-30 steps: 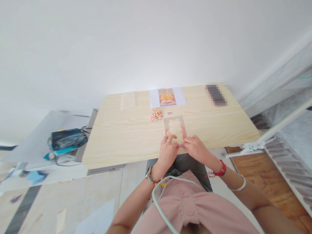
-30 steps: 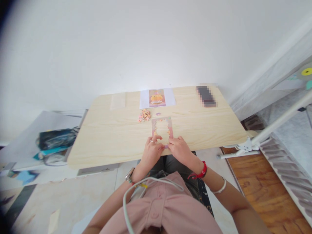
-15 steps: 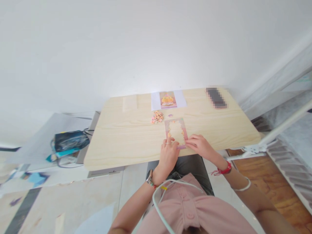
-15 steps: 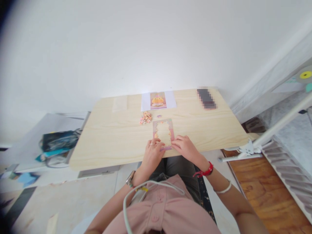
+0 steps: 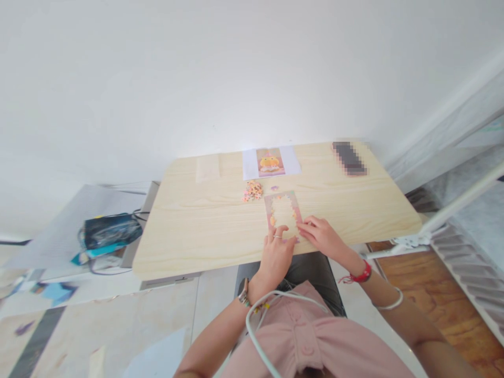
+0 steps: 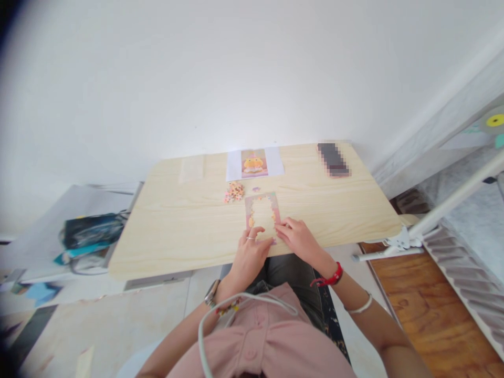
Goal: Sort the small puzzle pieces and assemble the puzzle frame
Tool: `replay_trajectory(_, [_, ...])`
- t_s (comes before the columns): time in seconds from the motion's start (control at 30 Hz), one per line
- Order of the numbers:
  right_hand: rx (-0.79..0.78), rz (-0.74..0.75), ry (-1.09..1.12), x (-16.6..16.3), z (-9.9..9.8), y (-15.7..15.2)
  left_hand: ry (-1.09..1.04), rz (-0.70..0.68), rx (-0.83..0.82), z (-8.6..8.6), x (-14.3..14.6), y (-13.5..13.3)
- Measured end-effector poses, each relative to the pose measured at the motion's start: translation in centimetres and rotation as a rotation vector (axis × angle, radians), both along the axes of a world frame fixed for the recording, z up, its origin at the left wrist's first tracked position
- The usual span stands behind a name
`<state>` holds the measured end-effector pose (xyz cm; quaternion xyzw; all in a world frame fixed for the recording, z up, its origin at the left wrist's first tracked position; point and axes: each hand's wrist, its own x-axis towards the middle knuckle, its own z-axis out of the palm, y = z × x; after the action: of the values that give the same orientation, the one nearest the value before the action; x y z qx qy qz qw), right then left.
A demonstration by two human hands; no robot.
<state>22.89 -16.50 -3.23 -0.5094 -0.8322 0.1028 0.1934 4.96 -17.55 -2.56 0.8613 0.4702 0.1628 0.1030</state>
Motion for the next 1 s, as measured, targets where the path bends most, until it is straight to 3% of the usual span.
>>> replay_trajectory(0.33, [0.005, 0.0, 0.036, -0.1, -0.5, -0.3, 0.006, 0.002, 0.002, -0.4, 0.1, 0.1])
replay_trajectory(0.5, [0.012, 0.0, 0.045, 0.6, 0.4, 0.6, -0.005, 0.008, 0.014, -0.5, 0.0, 0.1])
replay_trajectory(0.63, [0.035, 0.002, 0.095, 0.9, 1.6, 5.1, -0.006, 0.02, 0.019, -0.4, -0.1, 0.2])
replay_trajectory(0.83, [0.013, 0.169, 0.037, -1.7, 1.8, 14.5, -0.014, 0.053, 0.028, -0.5, 0.1, 0.4])
replay_trajectory(1.0, [-0.041, 0.236, -0.062, -3.1, 0.7, 17.6, -0.006, 0.074, 0.026, -0.8, 0.2, 0.3])
